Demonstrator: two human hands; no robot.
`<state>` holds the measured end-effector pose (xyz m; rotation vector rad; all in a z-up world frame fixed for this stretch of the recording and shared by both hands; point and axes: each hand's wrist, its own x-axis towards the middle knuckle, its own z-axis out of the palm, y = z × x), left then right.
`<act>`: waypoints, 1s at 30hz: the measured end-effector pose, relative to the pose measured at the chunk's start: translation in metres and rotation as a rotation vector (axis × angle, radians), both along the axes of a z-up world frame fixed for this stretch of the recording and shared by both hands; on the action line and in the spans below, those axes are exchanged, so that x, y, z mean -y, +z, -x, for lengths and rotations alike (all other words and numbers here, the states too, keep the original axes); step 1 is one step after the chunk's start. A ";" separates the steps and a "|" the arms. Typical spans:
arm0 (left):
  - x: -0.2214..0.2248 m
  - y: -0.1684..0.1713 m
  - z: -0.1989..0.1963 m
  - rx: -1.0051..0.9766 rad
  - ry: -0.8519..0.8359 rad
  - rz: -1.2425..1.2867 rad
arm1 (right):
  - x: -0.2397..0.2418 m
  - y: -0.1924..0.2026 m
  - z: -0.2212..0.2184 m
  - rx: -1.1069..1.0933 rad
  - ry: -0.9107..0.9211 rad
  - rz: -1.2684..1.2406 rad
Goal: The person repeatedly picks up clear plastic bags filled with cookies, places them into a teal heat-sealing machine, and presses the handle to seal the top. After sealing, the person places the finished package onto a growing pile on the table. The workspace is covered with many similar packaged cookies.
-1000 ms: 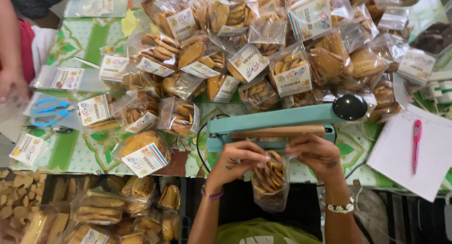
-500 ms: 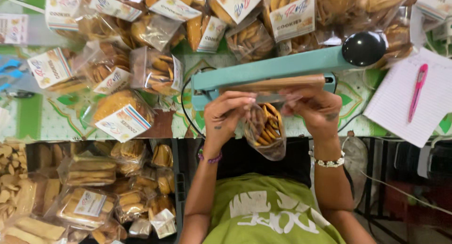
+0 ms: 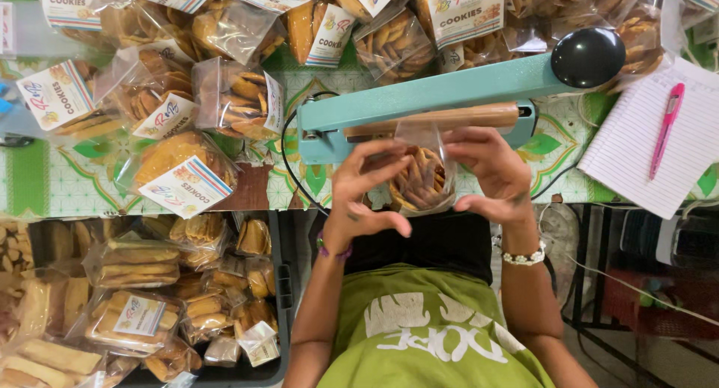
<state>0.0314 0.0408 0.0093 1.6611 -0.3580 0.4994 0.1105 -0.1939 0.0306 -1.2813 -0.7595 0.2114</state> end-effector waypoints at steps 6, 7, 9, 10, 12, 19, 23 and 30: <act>0.039 -0.014 0.007 -0.031 0.153 0.163 | -0.013 -0.016 0.021 0.092 -0.332 0.221; 0.042 -0.017 0.010 -0.055 0.163 0.211 | -0.014 -0.019 0.025 0.050 -0.358 0.209; 0.047 -0.022 0.013 -0.061 0.183 0.281 | -0.015 -0.025 0.032 -0.021 -0.387 0.121; 0.049 -0.026 0.014 -0.042 0.193 0.303 | -0.017 -0.029 0.034 -0.049 -0.389 0.046; 0.054 -0.032 0.014 -0.057 0.217 0.366 | -0.020 -0.036 0.036 -0.107 -0.372 -0.077; 0.038 -0.025 0.009 -0.009 0.223 0.185 | -0.008 -0.016 0.030 -0.004 -0.290 0.132; 0.025 -0.010 -0.004 -0.031 0.068 0.248 | -0.008 0.001 0.015 0.152 -0.290 0.322; 0.027 -0.012 -0.001 -0.049 0.221 0.125 | -0.011 0.001 0.010 0.281 -0.372 0.335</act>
